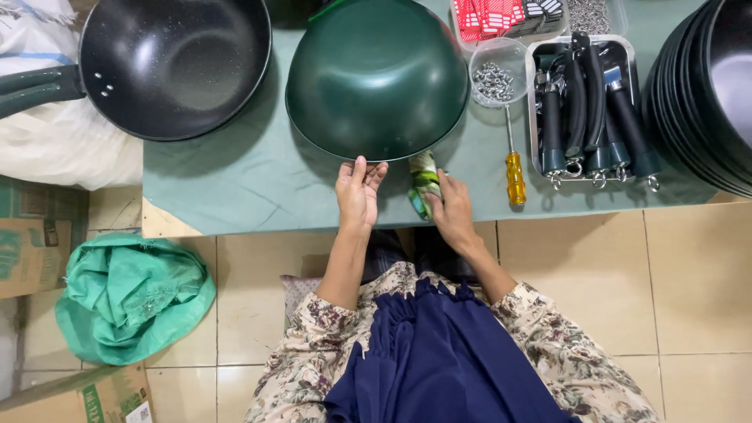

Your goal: Attaching handles to metal woks using screws and a manual screwdriver.

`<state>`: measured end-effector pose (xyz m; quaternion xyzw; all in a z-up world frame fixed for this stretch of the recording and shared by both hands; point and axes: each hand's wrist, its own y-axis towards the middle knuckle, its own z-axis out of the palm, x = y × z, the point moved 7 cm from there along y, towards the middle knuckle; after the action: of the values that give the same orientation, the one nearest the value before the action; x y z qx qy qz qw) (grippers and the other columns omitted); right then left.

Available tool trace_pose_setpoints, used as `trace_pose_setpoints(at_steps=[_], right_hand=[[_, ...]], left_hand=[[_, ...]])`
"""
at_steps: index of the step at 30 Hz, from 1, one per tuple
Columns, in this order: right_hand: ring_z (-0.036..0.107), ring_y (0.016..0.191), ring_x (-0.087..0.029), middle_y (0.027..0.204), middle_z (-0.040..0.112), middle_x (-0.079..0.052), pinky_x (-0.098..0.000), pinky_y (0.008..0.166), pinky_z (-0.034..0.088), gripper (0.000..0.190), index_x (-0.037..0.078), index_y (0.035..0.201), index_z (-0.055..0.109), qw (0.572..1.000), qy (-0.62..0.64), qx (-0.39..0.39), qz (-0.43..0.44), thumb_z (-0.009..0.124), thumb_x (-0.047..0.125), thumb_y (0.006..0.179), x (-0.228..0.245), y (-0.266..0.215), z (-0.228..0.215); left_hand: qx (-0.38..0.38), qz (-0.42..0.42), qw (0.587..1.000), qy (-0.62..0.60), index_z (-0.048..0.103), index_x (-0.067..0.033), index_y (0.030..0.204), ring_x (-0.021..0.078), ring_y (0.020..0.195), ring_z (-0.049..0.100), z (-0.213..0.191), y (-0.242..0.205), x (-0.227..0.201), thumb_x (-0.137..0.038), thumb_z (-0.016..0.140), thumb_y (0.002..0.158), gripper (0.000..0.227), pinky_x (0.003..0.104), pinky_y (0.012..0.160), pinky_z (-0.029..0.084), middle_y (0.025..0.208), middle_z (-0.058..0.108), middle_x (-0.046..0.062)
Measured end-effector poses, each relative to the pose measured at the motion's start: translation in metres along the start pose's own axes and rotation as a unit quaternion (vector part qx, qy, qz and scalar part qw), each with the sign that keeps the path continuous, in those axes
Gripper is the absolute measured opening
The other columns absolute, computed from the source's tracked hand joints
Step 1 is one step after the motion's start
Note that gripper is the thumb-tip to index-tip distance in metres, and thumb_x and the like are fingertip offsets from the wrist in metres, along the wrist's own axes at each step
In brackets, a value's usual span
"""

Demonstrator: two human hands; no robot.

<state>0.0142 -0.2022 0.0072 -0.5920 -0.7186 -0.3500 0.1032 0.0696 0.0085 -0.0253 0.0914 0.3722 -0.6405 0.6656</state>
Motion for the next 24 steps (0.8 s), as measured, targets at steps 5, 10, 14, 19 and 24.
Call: trace_pose_setpoints(at_steps=[5,10,14,19,24], right_hand=[[0.064,0.119,-0.044,0.119,0.067,-0.022,-0.0508,0.1,0.049,0.053,0.006,0.128,0.061,0.935,0.223,0.077,0.266,0.081,0.04,0.091,0.004,0.012,0.052],[0.067,0.101,-0.035,0.099,0.061,-0.01,-0.0443,0.09,0.051,0.034,0.01,0.103,0.066,0.961,0.196,0.002,0.197,0.087,0.03,0.084,-0.014,0.018,0.082],[0.068,0.094,-0.035,0.093,0.061,-0.01,-0.0441,0.083,0.053,0.028,0.011,0.097,0.066,0.966,0.184,-0.018,0.18,0.085,0.026,0.086,-0.008,0.021,0.069],[0.069,0.092,-0.034,0.092,0.061,-0.008,-0.043,0.08,0.054,0.033,0.01,0.094,0.067,0.972,0.156,-0.043,0.169,0.09,0.031,0.083,-0.007,0.022,0.065],[0.068,0.096,-0.026,0.092,0.059,0.001,-0.0412,0.08,0.055,0.039,0.016,0.092,0.065,0.981,0.077,-0.037,0.174,0.09,0.045,0.082,0.004,0.022,0.05]], left_hand=[[-0.002,-0.011,1.0,0.013,0.052,-0.0078,0.109,0.0309,0.089,0.078,-0.017,0.007,0.014,-0.018,0.062,0.104,0.015,0.036,0.085,0.067,0.094,0.074,0.022],[-0.012,-0.008,0.999,0.029,0.051,-0.0083,0.111,0.0318,0.088,0.078,-0.048,0.018,0.022,-0.017,0.062,0.104,0.015,0.036,0.083,0.068,0.093,0.074,0.023],[-0.035,-0.016,0.998,0.053,0.051,-0.0096,0.115,0.0313,0.087,0.078,-0.077,0.03,0.031,-0.017,0.061,0.105,0.015,0.036,0.083,0.068,0.092,0.074,0.022],[-0.036,-0.017,0.997,0.07,0.052,-0.0096,0.116,0.0307,0.086,0.078,-0.079,0.031,0.033,-0.016,0.059,0.106,0.014,0.036,0.083,0.068,0.092,0.073,0.022],[-0.036,-0.017,0.995,0.089,0.051,-0.0097,0.121,0.0299,0.086,0.078,-0.088,0.036,0.04,-0.017,0.057,0.106,0.017,0.035,0.083,0.068,0.092,0.072,0.021]])
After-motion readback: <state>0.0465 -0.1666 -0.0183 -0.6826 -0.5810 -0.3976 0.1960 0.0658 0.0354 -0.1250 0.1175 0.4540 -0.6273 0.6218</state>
